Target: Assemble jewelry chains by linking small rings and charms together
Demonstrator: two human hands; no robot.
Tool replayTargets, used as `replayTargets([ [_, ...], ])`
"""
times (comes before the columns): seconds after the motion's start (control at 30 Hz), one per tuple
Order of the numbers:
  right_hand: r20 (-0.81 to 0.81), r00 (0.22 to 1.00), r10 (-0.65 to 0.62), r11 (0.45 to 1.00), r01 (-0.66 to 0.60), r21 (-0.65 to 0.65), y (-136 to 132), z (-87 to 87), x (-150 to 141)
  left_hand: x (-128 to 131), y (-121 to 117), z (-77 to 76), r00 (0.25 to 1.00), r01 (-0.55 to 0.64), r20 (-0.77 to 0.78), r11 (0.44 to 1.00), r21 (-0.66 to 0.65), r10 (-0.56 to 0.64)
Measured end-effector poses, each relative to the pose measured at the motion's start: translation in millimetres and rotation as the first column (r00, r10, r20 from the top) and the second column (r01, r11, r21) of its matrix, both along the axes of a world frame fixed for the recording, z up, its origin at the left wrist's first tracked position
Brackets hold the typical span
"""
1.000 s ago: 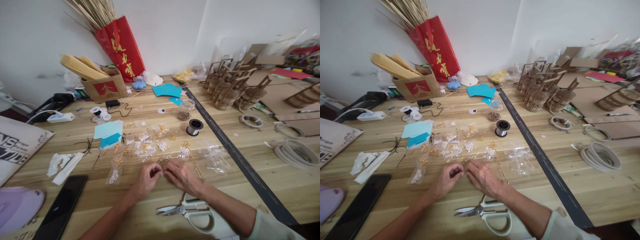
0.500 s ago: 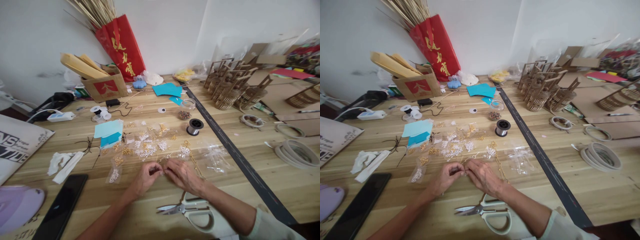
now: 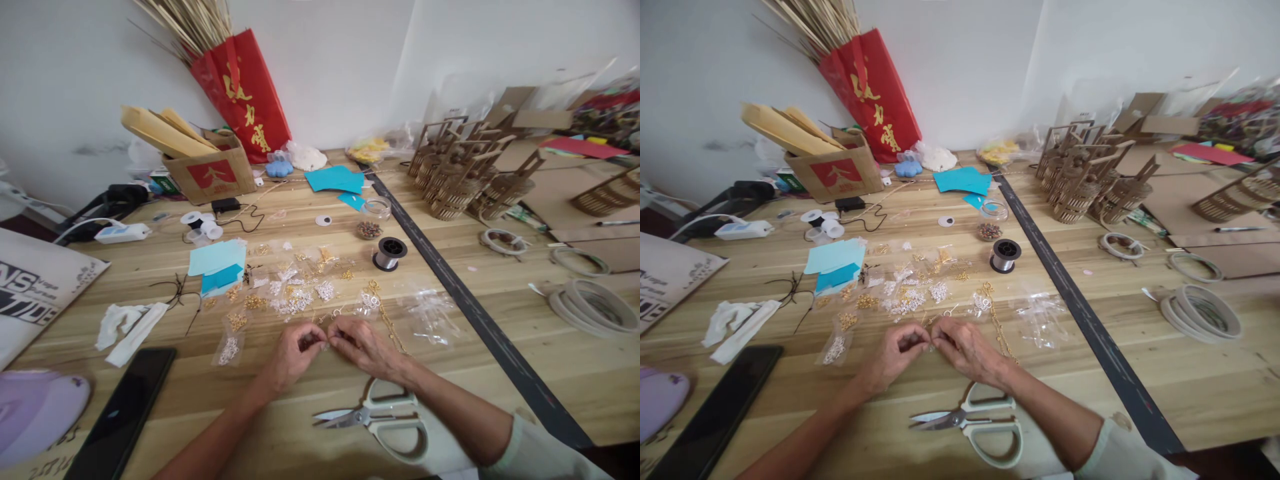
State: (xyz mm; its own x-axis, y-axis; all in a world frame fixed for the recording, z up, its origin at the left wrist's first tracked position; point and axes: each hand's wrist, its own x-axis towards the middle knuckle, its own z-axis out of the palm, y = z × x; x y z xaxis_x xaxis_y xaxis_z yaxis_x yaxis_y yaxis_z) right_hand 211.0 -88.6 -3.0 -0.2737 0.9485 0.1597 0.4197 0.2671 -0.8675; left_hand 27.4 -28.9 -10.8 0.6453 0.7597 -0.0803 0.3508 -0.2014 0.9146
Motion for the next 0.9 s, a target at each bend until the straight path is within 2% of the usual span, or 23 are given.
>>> replayTargets([
  [0.27,-0.066,0.998,0.012,0.993,-0.02,-0.115,0.9,-1.3,0.4,-0.9,-4.0,-11.3,0.997,-0.078,0.004,0.981,0.178,0.079],
  [0.5,-0.092,0.996,-0.018,0.987,0.003,-0.161,1.0,0.6,0.8,-1.0,-4.8,-7.8,0.999,-0.011,0.051,0.927,0.374,-0.009],
  [0.63,-0.091,0.995,-0.037,0.985,0.021,-0.169,0.6,0.4,1.0,-0.6,-4.3,-5.4,0.999,0.005,0.035,0.916,0.402,-0.021],
  [0.9,-0.111,0.993,-0.024,0.987,0.006,-0.16,0.5,-0.5,0.4,0.6,-4.8,-7.2,1.0,-0.024,0.026,0.925,0.379,0.016],
])
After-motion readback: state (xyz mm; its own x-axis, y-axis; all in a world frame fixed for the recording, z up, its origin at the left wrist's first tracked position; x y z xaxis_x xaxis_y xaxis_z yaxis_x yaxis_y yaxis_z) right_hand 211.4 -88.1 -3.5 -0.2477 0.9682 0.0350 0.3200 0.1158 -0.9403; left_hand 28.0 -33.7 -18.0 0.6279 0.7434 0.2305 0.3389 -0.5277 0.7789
